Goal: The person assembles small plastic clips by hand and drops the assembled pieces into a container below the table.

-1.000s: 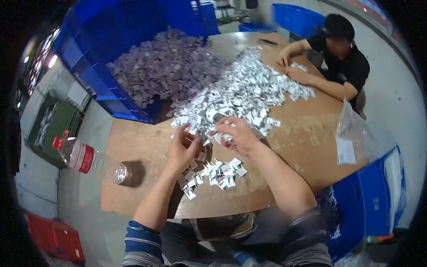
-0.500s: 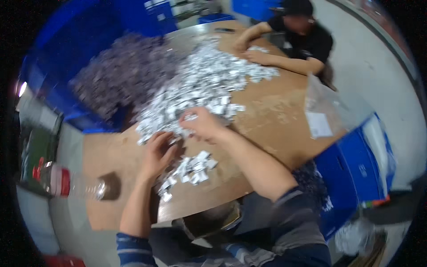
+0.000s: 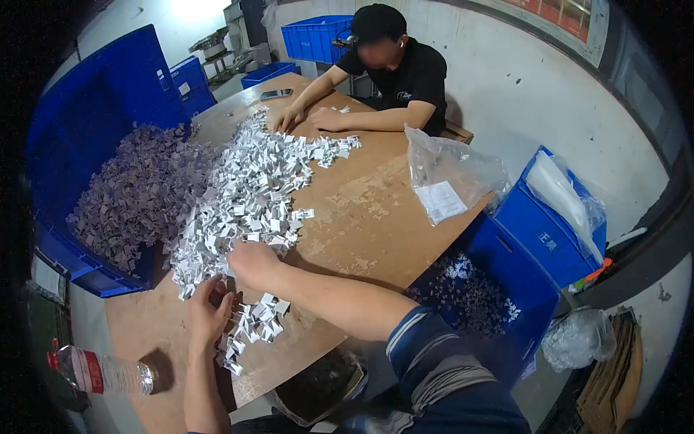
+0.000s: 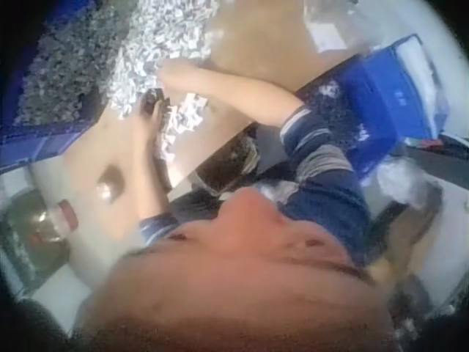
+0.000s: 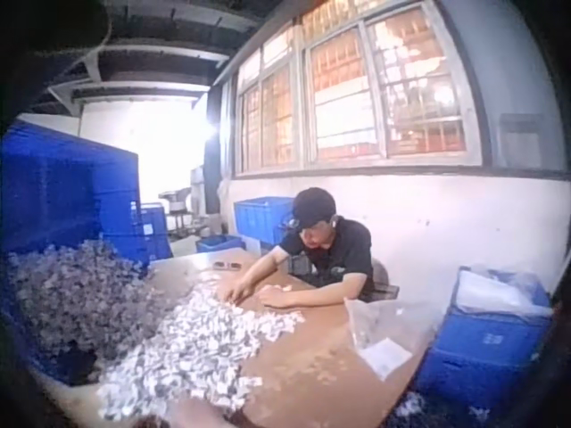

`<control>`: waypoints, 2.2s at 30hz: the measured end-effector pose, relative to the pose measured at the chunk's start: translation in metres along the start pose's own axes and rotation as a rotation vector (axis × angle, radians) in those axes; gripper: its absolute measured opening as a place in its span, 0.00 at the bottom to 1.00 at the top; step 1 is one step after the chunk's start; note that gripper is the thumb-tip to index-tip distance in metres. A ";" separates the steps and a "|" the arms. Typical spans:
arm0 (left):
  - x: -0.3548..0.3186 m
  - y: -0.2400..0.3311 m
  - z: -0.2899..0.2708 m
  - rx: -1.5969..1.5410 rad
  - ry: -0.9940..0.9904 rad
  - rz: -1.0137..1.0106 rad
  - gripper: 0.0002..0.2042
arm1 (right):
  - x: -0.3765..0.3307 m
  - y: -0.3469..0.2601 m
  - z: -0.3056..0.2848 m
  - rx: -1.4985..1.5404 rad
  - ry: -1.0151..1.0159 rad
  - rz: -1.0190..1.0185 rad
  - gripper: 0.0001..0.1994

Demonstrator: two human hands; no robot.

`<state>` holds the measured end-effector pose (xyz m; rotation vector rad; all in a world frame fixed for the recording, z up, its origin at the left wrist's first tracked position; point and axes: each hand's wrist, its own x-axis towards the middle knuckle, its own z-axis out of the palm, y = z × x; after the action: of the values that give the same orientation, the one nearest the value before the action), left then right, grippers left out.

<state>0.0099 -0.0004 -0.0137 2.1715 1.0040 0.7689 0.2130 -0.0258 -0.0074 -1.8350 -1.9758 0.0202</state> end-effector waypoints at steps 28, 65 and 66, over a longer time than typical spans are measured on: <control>0.002 -0.016 -0.004 -0.156 0.185 -0.192 0.09 | 0.000 -0.012 -0.021 0.966 -0.346 0.414 0.09; 0.000 0.003 -0.010 -0.205 0.060 -0.114 0.07 | 0.000 -0.009 -0.018 1.336 -0.330 0.536 0.20; 0.000 0.007 -0.011 -0.153 0.056 -0.113 0.06 | 0.000 -0.011 -0.021 1.204 -0.314 0.502 0.20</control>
<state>0.0045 -0.0007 -0.0017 1.9561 1.0513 0.8288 0.2095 -0.0334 0.0149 -1.3973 -1.0774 1.3735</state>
